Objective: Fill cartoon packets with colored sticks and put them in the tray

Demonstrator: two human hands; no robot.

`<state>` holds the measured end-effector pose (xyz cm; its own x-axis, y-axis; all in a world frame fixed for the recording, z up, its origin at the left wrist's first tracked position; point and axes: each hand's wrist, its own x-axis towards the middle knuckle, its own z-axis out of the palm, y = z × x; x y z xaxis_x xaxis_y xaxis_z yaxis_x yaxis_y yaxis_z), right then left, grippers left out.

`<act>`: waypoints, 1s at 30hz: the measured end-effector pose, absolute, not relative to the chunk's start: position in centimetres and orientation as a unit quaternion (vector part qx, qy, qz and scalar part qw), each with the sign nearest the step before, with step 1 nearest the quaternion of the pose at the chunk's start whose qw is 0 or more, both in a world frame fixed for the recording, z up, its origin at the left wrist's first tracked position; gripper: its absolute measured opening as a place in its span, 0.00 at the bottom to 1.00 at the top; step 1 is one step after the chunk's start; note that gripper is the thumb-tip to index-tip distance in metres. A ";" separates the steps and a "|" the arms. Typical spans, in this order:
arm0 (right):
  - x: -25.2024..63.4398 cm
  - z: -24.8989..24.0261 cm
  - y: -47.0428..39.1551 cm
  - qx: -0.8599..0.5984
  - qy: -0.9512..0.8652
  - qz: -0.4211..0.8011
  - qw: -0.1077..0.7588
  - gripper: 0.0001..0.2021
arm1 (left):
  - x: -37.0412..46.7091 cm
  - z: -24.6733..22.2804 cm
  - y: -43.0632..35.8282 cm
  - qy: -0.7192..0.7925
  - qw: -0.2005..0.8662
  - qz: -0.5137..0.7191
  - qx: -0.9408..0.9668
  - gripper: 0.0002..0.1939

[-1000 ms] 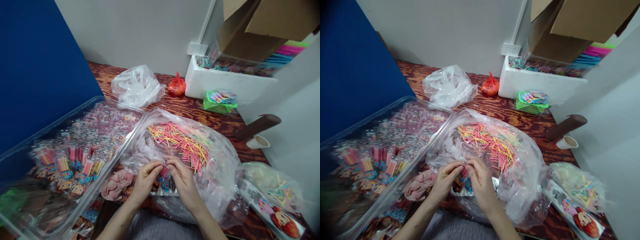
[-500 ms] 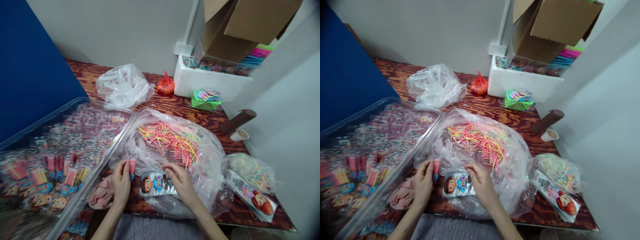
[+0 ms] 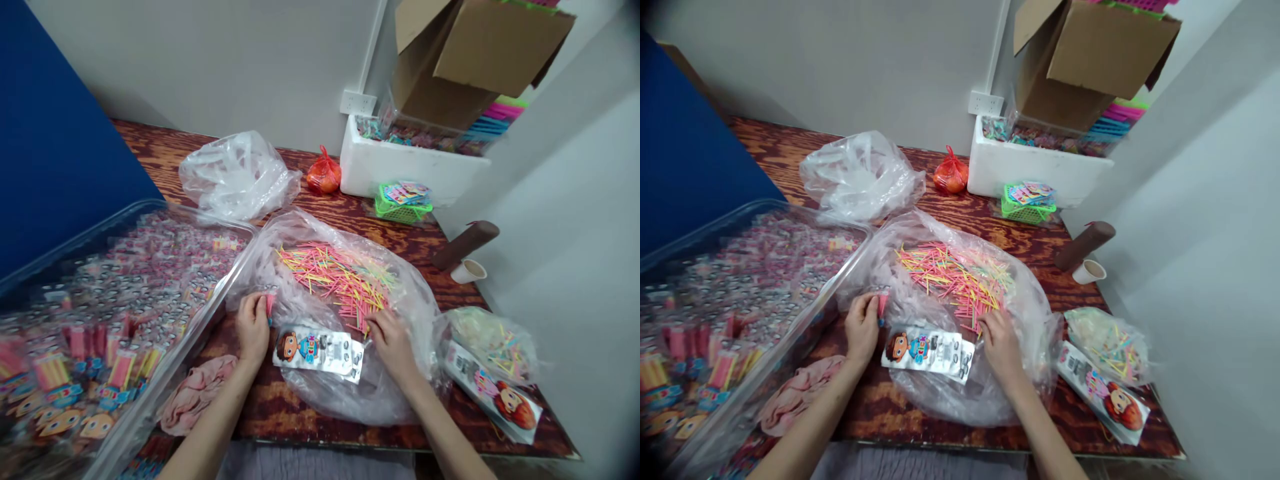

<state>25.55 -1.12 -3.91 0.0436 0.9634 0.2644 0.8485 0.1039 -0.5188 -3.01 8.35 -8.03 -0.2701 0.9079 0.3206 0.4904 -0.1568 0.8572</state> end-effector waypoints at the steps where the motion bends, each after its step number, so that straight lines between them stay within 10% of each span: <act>1: 25.9 -3.2 -0.7 -0.652 -0.709 0.083 0.255 0.11 | -3.5 -7.9 7.9 0.613 0.208 0.502 0.573 0.12; 10: 28.3 -1.1 5.0 -0.438 -0.899 -0.005 -0.007 0.07 | -5.0 -7.6 7.6 0.602 0.222 0.473 0.604 0.14; 30: 29.9 -3.8 5.1 -0.386 -0.921 0.013 0.045 0.12 | 2.4 -4.9 2.0 0.398 0.130 0.201 0.885 0.18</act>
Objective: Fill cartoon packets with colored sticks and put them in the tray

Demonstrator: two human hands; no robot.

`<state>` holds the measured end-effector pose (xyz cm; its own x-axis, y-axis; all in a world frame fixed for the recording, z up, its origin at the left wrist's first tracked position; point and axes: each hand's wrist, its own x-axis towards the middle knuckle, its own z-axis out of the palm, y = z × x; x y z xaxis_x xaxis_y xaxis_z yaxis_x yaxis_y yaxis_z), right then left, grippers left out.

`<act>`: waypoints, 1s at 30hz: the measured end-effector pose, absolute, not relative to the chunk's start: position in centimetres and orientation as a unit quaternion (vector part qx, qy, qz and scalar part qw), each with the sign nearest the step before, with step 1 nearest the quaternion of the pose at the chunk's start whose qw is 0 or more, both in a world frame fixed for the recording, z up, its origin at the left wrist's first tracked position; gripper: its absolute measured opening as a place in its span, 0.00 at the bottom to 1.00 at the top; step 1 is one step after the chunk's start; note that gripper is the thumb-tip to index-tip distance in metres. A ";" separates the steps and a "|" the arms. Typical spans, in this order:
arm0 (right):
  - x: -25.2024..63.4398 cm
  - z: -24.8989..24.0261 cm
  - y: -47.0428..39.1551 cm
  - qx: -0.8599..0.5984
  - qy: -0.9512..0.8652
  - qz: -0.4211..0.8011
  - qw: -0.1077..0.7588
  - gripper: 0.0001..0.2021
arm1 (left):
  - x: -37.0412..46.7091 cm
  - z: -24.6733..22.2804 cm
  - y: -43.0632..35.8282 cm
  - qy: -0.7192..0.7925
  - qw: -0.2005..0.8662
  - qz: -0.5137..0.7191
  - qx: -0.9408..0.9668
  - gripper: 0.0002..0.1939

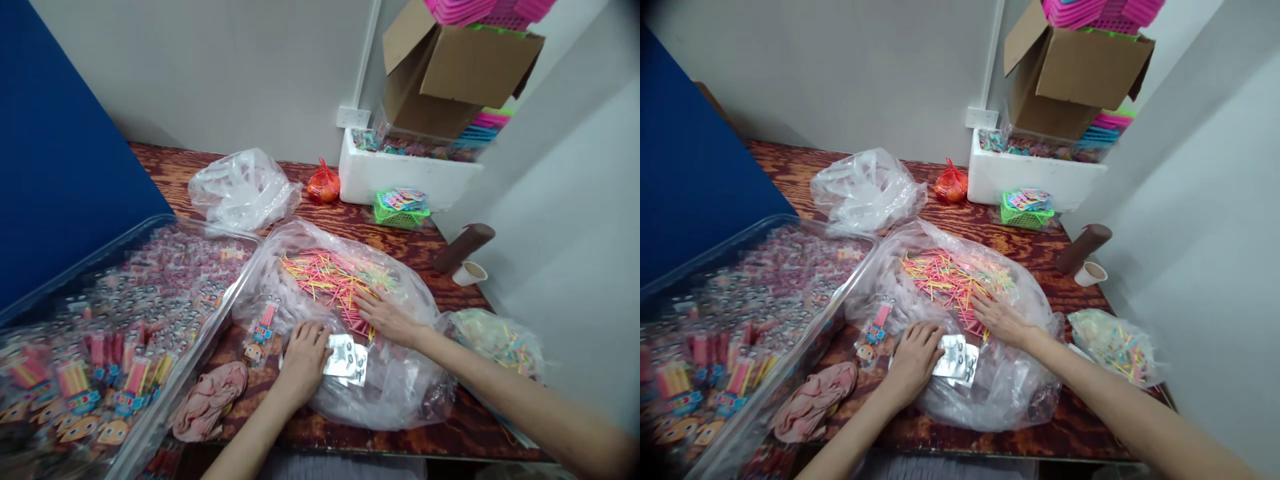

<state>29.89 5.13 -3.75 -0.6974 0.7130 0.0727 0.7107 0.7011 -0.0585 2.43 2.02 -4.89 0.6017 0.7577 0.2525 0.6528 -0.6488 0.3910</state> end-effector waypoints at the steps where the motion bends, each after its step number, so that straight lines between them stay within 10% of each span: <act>1: 29.8 -3.6 5.0 -0.408 -0.908 0.039 0.081 0.12 | 2.6 -5.1 1.9 0.405 0.128 0.185 0.886 0.17; 16: 24.2 -2.4 2.8 -0.532 -0.465 0.456 0.541 0.11 | 1.9 -6.1 -0.2 0.457 0.088 0.188 0.865 0.16; 30: 21.4 -7.4 -1.1 -0.583 -0.514 0.426 0.464 0.07 | 5.0 -2.7 0.0 0.386 0.149 0.217 0.884 0.28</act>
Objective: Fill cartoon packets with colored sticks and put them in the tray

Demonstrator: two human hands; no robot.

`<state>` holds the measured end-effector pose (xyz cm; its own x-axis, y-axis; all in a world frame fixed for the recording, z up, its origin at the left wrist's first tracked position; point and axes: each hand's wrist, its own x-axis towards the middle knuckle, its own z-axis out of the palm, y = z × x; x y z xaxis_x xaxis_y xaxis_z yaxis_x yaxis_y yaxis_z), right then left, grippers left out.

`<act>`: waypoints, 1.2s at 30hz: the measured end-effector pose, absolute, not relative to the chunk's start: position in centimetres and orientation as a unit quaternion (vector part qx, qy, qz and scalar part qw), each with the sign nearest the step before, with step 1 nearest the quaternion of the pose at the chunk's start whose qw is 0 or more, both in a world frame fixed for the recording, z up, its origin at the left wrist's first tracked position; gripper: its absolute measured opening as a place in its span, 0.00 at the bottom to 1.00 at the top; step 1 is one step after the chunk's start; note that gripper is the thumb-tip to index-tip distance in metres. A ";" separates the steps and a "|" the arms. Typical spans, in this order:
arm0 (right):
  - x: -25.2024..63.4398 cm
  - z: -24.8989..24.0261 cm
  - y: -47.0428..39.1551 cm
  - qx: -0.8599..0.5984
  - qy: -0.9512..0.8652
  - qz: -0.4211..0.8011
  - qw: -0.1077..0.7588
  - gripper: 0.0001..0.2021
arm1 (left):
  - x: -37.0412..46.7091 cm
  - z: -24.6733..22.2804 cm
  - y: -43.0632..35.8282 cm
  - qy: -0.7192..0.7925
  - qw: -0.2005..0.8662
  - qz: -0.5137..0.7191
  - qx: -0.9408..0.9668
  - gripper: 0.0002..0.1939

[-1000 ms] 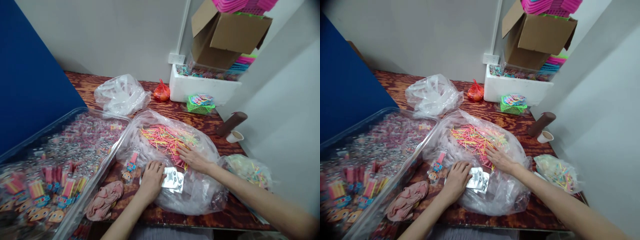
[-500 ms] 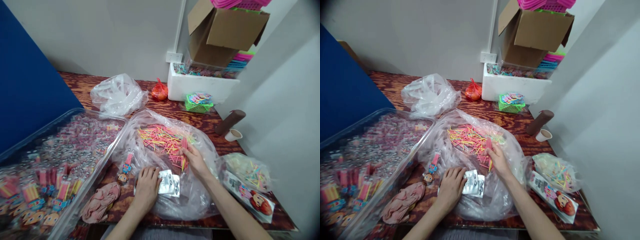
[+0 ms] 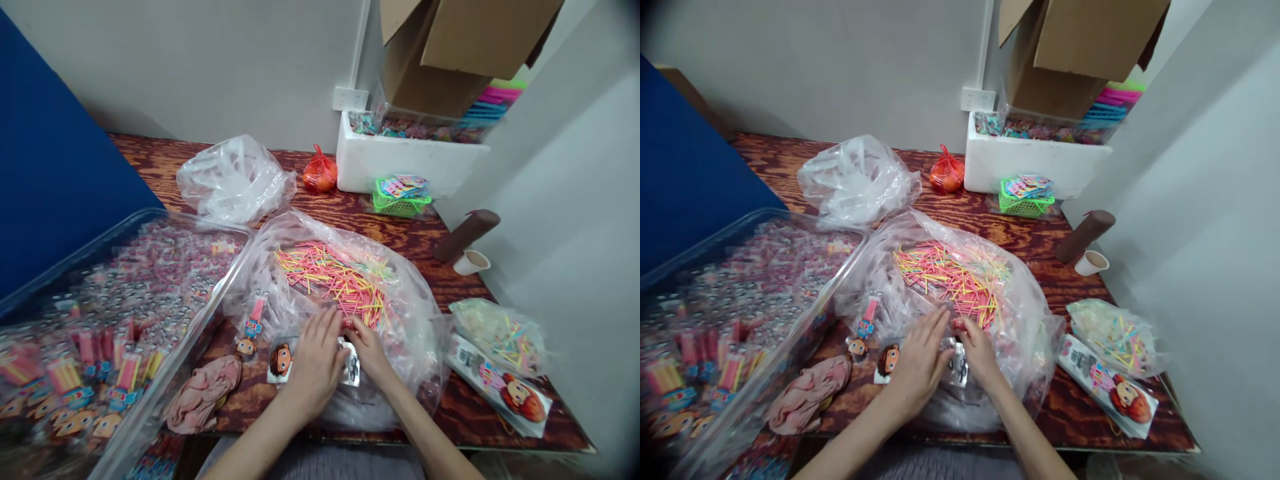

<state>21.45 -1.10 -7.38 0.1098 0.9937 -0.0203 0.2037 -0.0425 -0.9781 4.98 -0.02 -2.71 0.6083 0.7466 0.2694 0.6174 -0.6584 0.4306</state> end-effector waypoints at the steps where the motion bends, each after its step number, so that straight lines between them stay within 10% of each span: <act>1: 21.5 -7.7 -1.2 -0.587 -0.519 0.416 0.463 0.08 | 5.6 -2.6 -0.1 0.362 0.159 0.214 0.893 0.31; 26: 21.5 -6.8 -1.7 -0.584 -0.536 0.406 0.456 0.11 | 1.1 -3.5 2.9 0.480 0.296 0.197 0.802 0.06; 36: 21.2 -6.8 -1.8 -0.583 -0.524 0.410 0.466 0.10 | 0.8 -4.5 2.7 0.438 0.209 0.240 0.841 0.13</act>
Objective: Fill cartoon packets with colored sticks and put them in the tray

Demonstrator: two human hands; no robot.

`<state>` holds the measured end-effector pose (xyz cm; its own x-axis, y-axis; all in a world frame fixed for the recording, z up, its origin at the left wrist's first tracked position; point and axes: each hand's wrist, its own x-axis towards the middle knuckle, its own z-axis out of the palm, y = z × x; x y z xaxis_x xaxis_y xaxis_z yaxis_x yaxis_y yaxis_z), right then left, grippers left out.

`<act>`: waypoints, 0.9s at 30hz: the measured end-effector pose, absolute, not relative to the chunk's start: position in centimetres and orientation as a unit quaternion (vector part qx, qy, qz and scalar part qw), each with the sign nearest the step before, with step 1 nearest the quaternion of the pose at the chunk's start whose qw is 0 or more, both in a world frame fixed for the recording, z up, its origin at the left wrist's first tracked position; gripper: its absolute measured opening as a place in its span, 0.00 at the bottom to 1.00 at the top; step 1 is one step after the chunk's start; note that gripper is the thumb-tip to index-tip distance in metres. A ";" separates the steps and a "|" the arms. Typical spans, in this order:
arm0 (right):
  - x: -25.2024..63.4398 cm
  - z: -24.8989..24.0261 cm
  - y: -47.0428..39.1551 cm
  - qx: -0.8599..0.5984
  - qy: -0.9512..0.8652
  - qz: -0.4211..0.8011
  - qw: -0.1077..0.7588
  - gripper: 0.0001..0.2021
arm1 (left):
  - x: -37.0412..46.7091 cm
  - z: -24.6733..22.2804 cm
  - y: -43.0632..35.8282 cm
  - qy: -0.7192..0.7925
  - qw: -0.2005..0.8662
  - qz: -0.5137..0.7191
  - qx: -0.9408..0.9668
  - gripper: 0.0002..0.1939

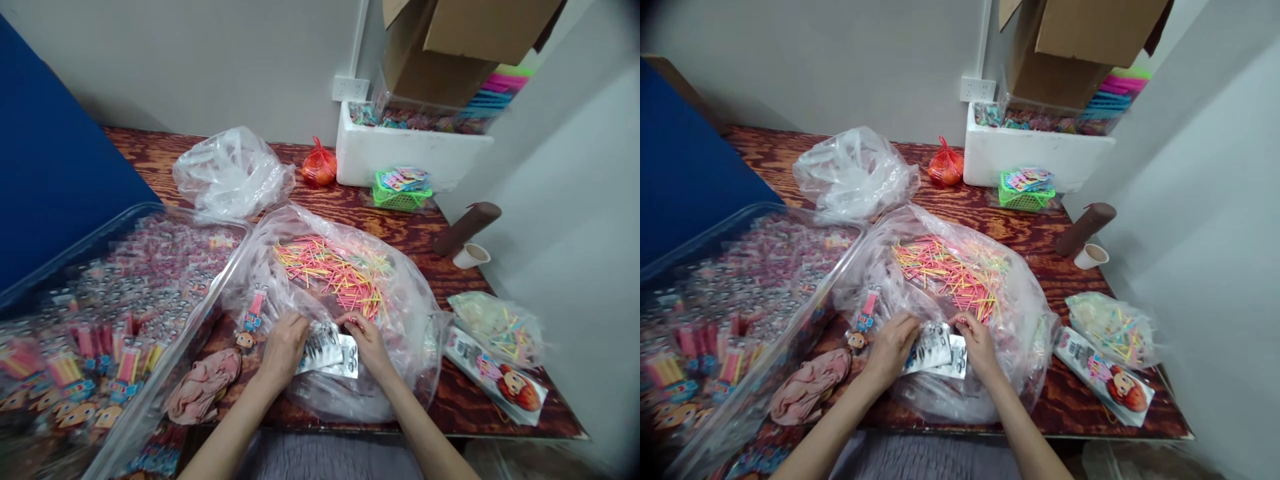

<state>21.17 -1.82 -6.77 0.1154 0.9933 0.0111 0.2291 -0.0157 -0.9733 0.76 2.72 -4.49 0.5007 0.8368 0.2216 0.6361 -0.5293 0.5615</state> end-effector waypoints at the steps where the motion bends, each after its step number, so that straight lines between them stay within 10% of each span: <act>1: 21.2 -6.6 -1.8 -0.583 -0.519 0.414 0.468 0.10 | 0.7 -4.4 2.6 0.436 0.205 0.252 0.839 0.13; 7: 24.3 -4.3 -0.4 -0.641 -0.546 0.318 0.436 0.09 | 0.1 -3.6 2.5 0.472 0.232 0.340 0.780 0.08; 16: 27.6 -2.8 1.5 -0.651 -0.747 0.103 0.089 0.16 | -0.4 -2.9 2.0 0.445 0.296 0.372 0.759 0.10; 22: 28.4 -3.5 2.0 -0.663 -0.727 0.139 0.116 0.13 | -0.9 -2.4 1.8 0.436 0.330 0.374 0.749 0.11; 27: 27.4 -1.6 2.5 -0.679 -0.622 0.210 0.330 0.11 | -1.1 -2.3 1.8 0.442 0.349 0.396 0.725 0.09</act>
<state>27.37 2.47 -1.60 0.1389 0.9824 0.1247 0.7050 -0.0096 -0.7091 -1.11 1.77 -2.31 0.2955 0.9177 0.2654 0.3654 -0.3653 0.8562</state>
